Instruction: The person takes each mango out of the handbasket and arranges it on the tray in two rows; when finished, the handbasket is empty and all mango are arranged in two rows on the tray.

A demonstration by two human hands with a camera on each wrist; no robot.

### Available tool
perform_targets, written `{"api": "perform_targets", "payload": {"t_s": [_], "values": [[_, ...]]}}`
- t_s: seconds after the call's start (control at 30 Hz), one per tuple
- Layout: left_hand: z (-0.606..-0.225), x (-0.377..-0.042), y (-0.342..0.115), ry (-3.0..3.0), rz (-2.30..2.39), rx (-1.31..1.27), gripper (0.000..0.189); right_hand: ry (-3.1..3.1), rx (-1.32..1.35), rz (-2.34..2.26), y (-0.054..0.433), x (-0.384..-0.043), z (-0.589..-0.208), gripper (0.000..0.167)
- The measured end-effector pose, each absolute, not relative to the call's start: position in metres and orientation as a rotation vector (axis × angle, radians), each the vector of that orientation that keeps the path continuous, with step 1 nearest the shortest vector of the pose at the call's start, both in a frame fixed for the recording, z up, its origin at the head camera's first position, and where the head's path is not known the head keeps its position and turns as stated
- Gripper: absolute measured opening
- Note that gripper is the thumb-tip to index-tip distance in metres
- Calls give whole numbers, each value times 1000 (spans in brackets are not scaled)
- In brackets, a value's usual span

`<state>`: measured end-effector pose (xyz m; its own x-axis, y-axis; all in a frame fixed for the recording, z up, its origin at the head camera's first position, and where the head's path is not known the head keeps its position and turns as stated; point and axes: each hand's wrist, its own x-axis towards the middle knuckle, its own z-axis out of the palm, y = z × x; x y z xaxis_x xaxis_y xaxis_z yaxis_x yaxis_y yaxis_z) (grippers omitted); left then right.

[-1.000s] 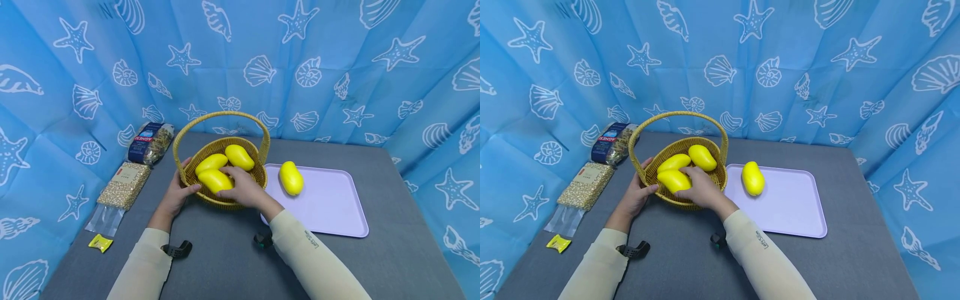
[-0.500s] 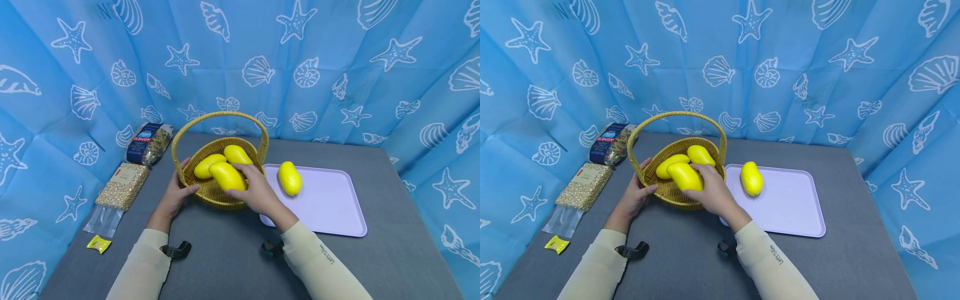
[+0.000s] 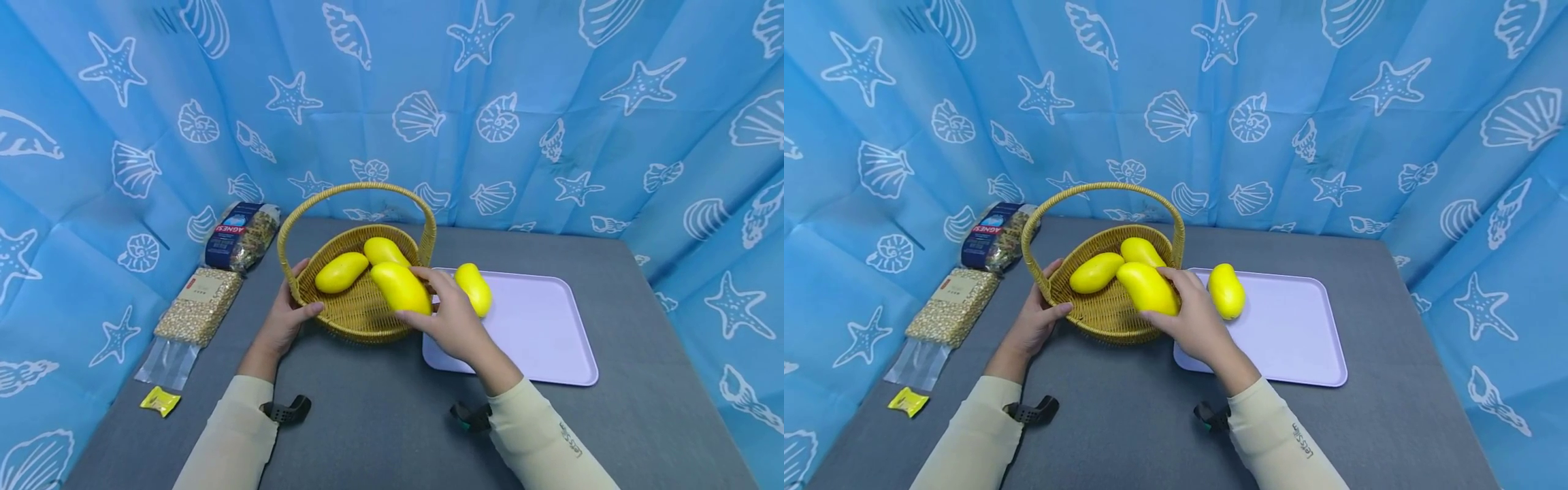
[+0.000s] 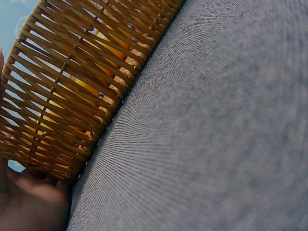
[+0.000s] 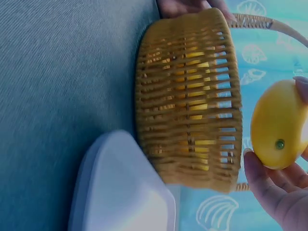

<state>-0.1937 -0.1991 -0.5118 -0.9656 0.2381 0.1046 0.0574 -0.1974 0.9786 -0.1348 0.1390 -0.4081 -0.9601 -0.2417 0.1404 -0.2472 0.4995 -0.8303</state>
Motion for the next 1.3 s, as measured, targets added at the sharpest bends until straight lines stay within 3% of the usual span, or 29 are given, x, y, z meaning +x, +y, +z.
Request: {"api": "perform_targets", "payload": {"t_s": [1.3], "values": [[-513,-194,-199,1908,2321,327,93,-2705,-18,1394,265,-115,-420,81]]}}
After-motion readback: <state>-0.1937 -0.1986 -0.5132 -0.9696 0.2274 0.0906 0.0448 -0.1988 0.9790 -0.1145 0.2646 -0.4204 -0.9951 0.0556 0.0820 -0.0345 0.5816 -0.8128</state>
